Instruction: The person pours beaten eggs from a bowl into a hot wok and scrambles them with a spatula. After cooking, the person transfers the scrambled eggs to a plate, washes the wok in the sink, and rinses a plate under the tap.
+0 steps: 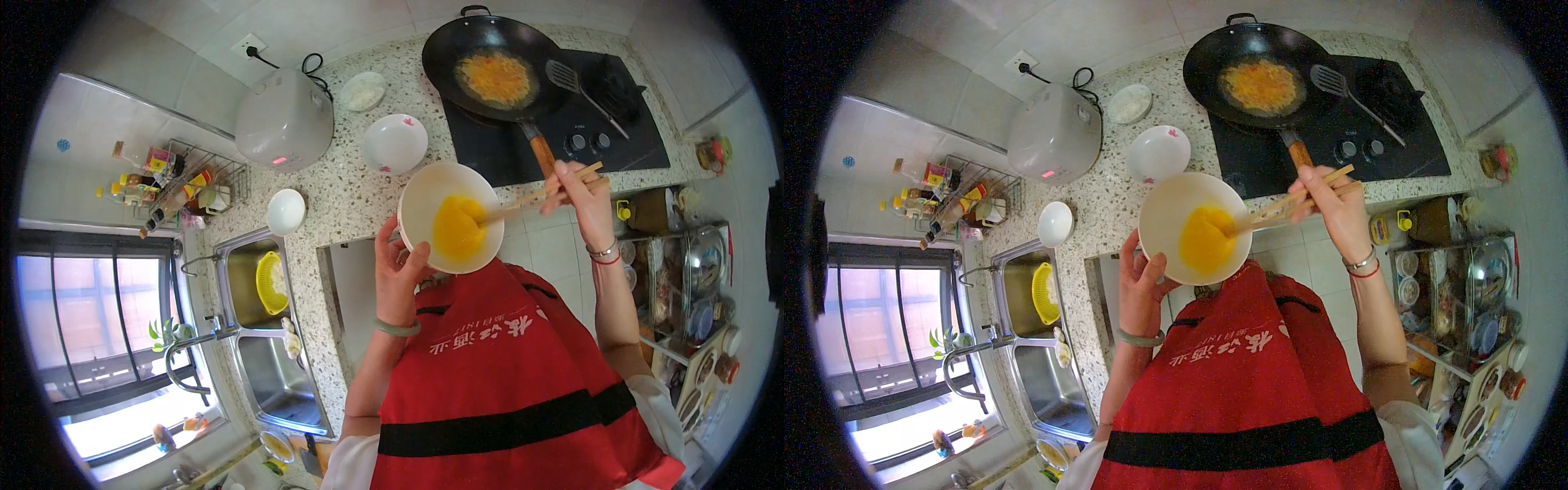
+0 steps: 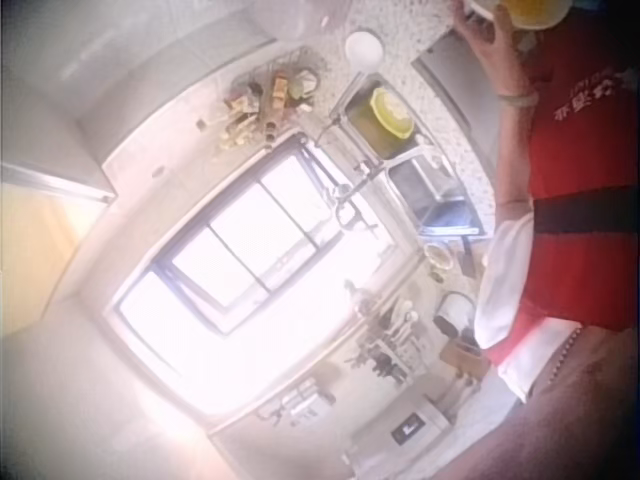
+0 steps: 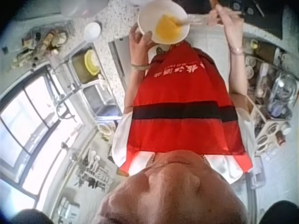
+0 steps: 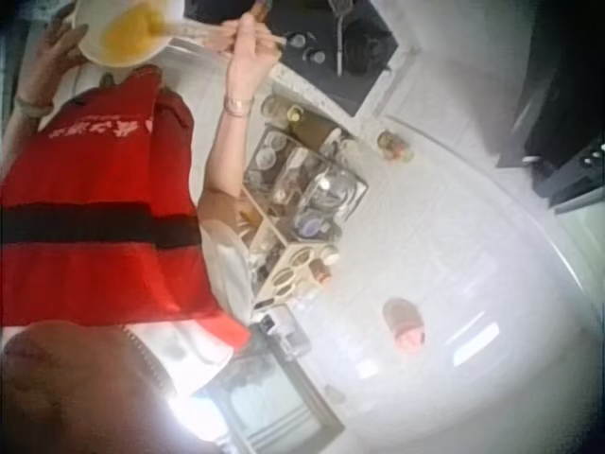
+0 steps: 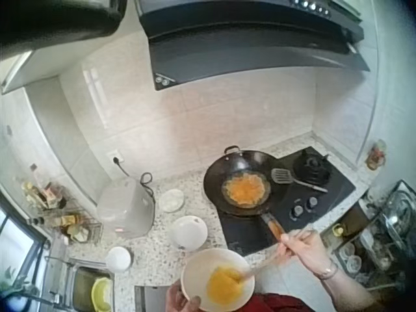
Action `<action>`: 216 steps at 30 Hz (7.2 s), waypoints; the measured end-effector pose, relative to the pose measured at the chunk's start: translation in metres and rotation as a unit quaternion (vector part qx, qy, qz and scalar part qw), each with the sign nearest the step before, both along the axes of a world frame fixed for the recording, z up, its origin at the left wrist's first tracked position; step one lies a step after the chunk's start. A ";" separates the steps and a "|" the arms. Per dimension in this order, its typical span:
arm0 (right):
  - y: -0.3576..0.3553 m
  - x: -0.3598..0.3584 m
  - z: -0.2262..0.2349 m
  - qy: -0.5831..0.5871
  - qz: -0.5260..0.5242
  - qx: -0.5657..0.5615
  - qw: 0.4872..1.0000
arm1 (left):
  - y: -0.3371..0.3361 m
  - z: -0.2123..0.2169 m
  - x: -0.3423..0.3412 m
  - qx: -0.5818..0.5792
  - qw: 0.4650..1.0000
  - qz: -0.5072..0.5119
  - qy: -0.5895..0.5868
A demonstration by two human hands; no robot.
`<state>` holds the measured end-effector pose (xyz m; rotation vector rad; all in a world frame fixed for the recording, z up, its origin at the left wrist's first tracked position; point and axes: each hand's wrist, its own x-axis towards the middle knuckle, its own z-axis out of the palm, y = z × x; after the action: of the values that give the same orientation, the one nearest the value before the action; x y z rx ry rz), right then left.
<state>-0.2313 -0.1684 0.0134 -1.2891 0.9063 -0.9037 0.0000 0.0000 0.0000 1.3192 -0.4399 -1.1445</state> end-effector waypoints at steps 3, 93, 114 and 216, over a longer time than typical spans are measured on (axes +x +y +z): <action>0.007 0.000 0.002 -0.005 0.017 0.031 0.999 | 0.002 0.001 0.000 0.010 1.000 0.006 0.005; -0.114 0.027 0.026 -0.051 -0.094 -0.079 0.991 | -0.223 0.025 0.042 -0.023 0.993 -0.110 -0.027; -0.167 0.015 -0.003 -0.042 -0.159 -0.134 0.977 | -0.300 -0.001 0.049 -0.012 0.990 -0.096 -0.102; -0.145 -0.022 -0.027 0.067 -0.199 -0.247 0.946 | -0.420 -0.064 0.023 -0.145 0.834 -0.146 -0.511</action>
<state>-0.2529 -0.3133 -0.0138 -1.6386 1.1126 -1.4402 0.0231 -0.4200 -0.0635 1.5338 -1.5799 -0.4618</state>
